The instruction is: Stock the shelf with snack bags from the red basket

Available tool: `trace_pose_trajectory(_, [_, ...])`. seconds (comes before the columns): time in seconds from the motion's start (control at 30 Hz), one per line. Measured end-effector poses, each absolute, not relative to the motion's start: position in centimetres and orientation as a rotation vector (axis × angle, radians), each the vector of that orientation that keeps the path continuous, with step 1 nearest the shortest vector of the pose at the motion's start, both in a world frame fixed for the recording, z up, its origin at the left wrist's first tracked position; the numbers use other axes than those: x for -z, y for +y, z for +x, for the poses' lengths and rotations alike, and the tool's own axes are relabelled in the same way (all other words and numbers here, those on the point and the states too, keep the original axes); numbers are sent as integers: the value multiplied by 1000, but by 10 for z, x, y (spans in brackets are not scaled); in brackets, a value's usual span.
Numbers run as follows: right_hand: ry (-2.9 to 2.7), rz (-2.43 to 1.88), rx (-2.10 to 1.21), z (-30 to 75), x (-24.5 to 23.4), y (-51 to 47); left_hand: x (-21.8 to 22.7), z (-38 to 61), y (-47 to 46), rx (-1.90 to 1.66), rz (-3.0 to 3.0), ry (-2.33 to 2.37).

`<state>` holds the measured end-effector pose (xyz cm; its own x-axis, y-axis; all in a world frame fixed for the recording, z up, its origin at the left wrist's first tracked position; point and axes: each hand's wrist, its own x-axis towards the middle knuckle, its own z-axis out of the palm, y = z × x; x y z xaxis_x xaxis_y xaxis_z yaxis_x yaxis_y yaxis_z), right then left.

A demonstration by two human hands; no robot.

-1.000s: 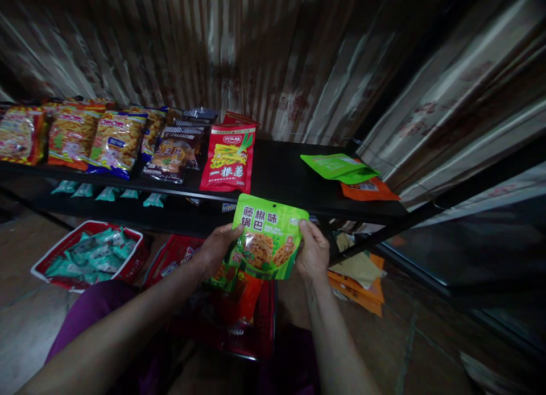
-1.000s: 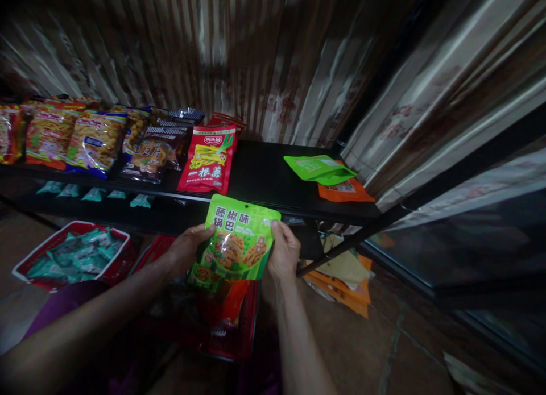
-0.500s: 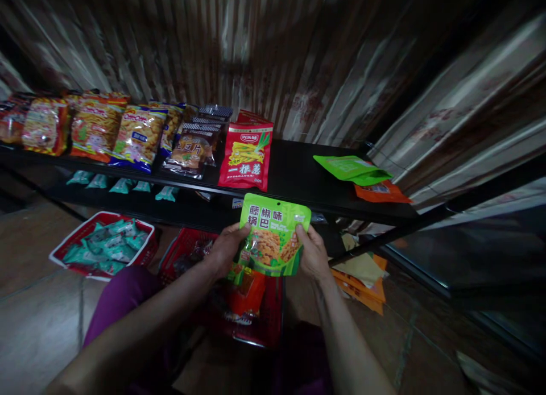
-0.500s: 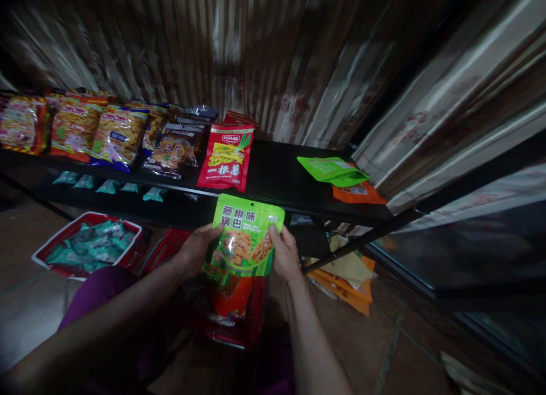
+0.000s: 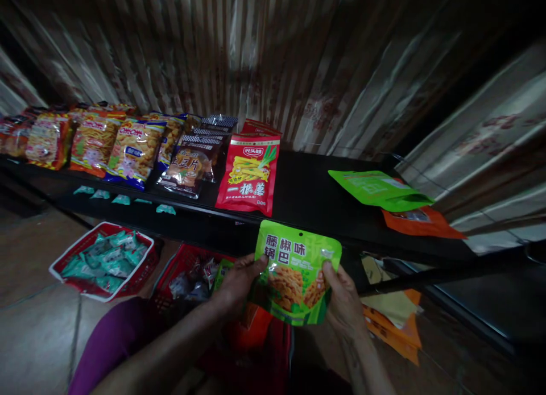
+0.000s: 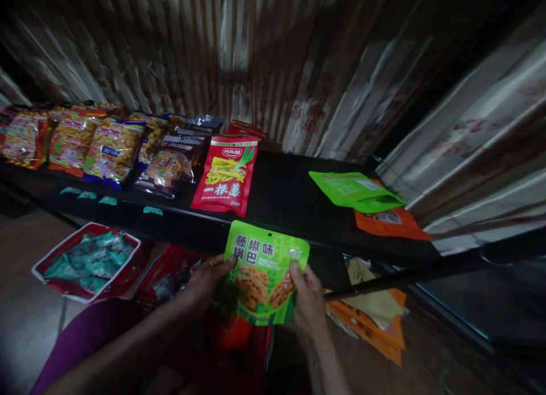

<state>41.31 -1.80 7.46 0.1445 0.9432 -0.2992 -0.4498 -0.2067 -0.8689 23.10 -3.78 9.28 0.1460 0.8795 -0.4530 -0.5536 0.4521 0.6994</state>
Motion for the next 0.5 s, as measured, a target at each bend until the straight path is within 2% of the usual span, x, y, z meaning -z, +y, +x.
trace_pose_trajectory(0.3, [-722,-1200,-1338,430,-112,-20,-106,238,-41,-1106,442,928])
trace_pose_trajectory(0.5, [-788,-1132,-1330,426,-104,-29,-116,235,-56,-1106,472,932])
